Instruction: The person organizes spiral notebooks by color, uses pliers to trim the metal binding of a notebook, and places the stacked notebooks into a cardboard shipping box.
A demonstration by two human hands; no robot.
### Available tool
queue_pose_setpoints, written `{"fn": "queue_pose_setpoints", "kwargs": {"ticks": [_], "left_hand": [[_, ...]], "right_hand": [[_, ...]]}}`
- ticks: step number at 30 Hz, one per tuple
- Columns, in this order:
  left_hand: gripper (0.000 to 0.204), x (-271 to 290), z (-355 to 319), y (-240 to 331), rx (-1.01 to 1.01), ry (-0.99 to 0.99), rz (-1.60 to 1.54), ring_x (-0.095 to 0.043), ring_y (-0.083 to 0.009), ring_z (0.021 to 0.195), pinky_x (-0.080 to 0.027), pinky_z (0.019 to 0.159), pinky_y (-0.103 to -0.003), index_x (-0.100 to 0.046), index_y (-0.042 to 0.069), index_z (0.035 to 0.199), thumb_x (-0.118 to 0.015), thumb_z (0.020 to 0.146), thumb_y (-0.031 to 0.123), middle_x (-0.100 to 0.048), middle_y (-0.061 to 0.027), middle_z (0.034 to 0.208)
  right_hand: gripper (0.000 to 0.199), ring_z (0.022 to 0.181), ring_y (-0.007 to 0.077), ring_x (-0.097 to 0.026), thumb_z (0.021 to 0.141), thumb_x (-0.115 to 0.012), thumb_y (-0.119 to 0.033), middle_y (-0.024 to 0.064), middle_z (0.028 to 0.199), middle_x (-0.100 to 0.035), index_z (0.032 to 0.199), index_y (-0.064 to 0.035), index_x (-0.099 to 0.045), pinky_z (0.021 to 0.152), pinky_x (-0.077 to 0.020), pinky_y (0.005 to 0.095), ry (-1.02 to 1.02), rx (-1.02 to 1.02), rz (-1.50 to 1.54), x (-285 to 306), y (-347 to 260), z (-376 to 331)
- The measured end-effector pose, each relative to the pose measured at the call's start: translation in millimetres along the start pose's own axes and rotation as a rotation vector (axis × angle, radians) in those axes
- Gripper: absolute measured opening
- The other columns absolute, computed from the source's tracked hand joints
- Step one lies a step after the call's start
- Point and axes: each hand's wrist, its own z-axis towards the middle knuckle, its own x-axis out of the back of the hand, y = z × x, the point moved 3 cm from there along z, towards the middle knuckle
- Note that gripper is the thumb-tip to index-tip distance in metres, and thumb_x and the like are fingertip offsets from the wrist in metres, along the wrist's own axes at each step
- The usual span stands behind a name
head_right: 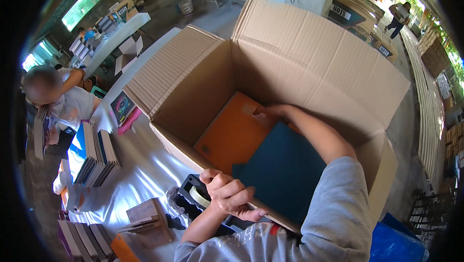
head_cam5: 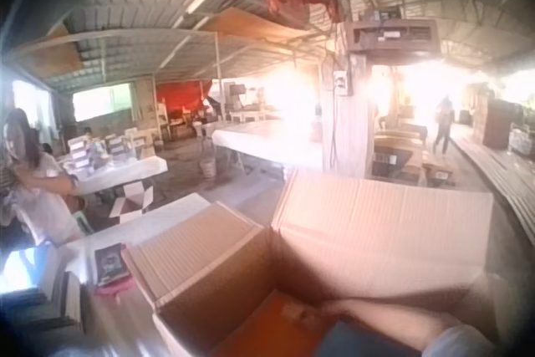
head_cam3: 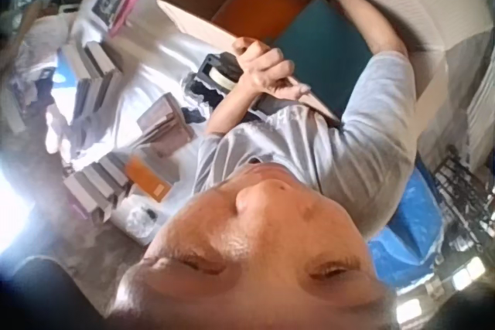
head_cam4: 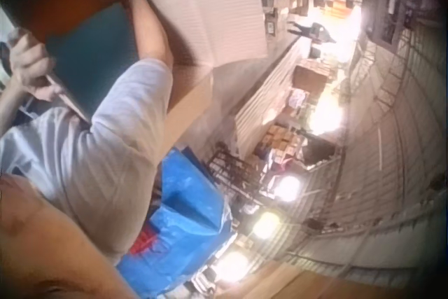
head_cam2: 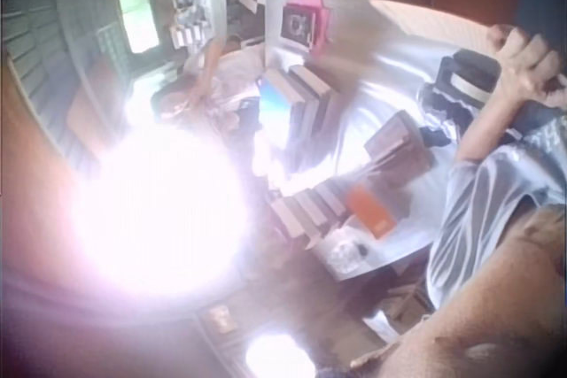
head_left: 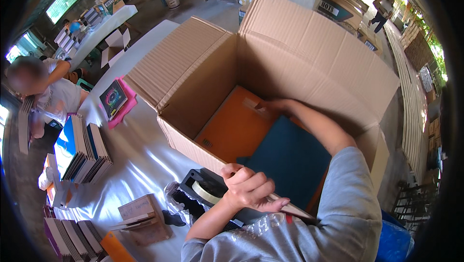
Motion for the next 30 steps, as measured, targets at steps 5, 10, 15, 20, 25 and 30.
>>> {"fn": "queue_pose_setpoints", "kwargs": {"ticks": [5,10,15,20,25,30], "left_hand": [[0.035,1,2,0,0.009,0.018,0.010,-0.034,-0.0150,0.054,-0.022,0.087,-0.033,-0.049,0.017,0.052,-0.065,0.062,0.046,-0.039,0.0022,0.052],[0.035,-2,9,-4,0.002,-0.004,0.019,-0.034,-0.0140,0.052,-0.023,0.074,-0.032,-0.046,0.018,0.050,-0.064,0.063,0.045,-0.039,0.0030,0.053],[0.034,5,7,-2,0.021,0.002,0.027,-0.034,-0.0127,0.052,-0.023,0.071,-0.032,-0.046,0.019,0.050,-0.065,0.062,0.045,-0.040,0.0042,0.053],[0.034,-6,2,-5,-0.009,0.034,-0.016,-0.035,-0.0123,0.052,-0.023,0.070,-0.031,-0.048,0.018,0.052,-0.065,0.064,0.045,-0.042,0.0045,0.053],[0.033,-1,10,-6,-0.035,0.046,0.004,-0.035,-0.0115,0.050,-0.024,0.064,-0.029,-0.049,0.018,0.052,-0.065,0.063,0.046,-0.043,0.0053,0.054],[0.028,28,43,-14,0.105,-0.497,-0.125,-0.050,-0.0161,0.057,-0.039,0.059,-0.030,-0.061,0.011,0.067,-0.070,0.069,0.037,-0.051,-0.0006,0.067]], "right_hand": [[0.090,0.120,0.0299,-0.045,0.070,-0.058,-0.069,0.0166,0.130,-0.048,0.129,-0.0023,-0.046,0.096,-0.0384,0.0355,0.129,0.105,-0.175,-12,-14,16],[0.090,0.116,0.0315,-0.049,0.068,-0.057,-0.071,0.0179,0.127,-0.050,0.126,-0.0025,-0.049,0.097,-0.0372,0.0375,0.150,0.118,-0.399,-5,-29,25],[0.093,0.121,0.0318,-0.043,0.064,-0.058,-0.074,0.0185,0.129,-0.048,0.123,-0.0024,-0.053,0.100,-0.0338,0.0365,0.372,0.221,-0.554,-1,-44,3],[0.094,0.119,0.0297,-0.044,0.067,-0.057,-0.071,0.0187,0.131,-0.045,0.127,0.0003,-0.047,0.098,-0.0348,0.0368,0.001,0.012,-0.100,-6,-13,5],[0.083,0.113,0.0295,-0.049,0.069,-0.058,-0.066,0.0197,0.122,-0.053,0.119,-0.0002,-0.056,0.094,-0.0375,0.0363,0.178,0.177,-0.252,-8,-30,-7],[0.079,0.105,0.0302,-0.054,0.070,-0.060,-0.063,0.0200,0.114,-0.057,0.116,0.0004,-0.058,0.090,-0.0406,0.0379,0.308,0.177,-0.309,1,-35,18]]}}
